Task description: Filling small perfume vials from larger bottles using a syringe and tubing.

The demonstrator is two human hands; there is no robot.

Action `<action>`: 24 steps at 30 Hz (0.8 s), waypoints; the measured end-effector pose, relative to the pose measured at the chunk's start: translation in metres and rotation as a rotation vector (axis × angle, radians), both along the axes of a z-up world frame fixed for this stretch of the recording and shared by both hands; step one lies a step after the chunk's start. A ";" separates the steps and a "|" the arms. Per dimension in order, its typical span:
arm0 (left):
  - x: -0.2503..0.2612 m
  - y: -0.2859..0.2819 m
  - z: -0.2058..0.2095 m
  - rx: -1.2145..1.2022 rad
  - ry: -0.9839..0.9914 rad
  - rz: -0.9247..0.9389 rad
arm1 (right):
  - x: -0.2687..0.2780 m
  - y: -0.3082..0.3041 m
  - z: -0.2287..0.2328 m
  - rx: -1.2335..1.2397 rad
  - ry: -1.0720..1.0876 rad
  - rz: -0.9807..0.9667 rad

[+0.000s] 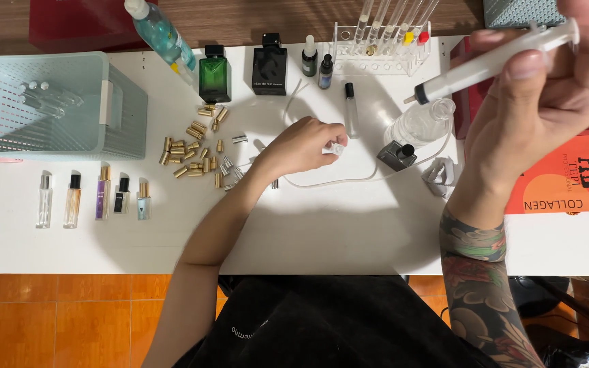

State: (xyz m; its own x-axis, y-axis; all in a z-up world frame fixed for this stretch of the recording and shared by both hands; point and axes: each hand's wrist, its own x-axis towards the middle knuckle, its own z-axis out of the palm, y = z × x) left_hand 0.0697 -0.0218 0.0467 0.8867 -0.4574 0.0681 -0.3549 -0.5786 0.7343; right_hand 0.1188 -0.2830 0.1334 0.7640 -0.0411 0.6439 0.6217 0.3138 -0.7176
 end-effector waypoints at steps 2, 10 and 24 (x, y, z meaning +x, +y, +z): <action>0.004 0.000 -0.005 0.144 0.106 0.020 | 0.000 -0.002 0.001 0.047 -0.013 0.005; 0.015 0.018 -0.014 0.094 0.094 -0.002 | 0.007 -0.017 -0.011 0.055 -0.024 -0.037; 0.040 0.043 -0.072 0.312 -0.086 0.524 | 0.008 -0.012 -0.012 0.063 -0.055 0.014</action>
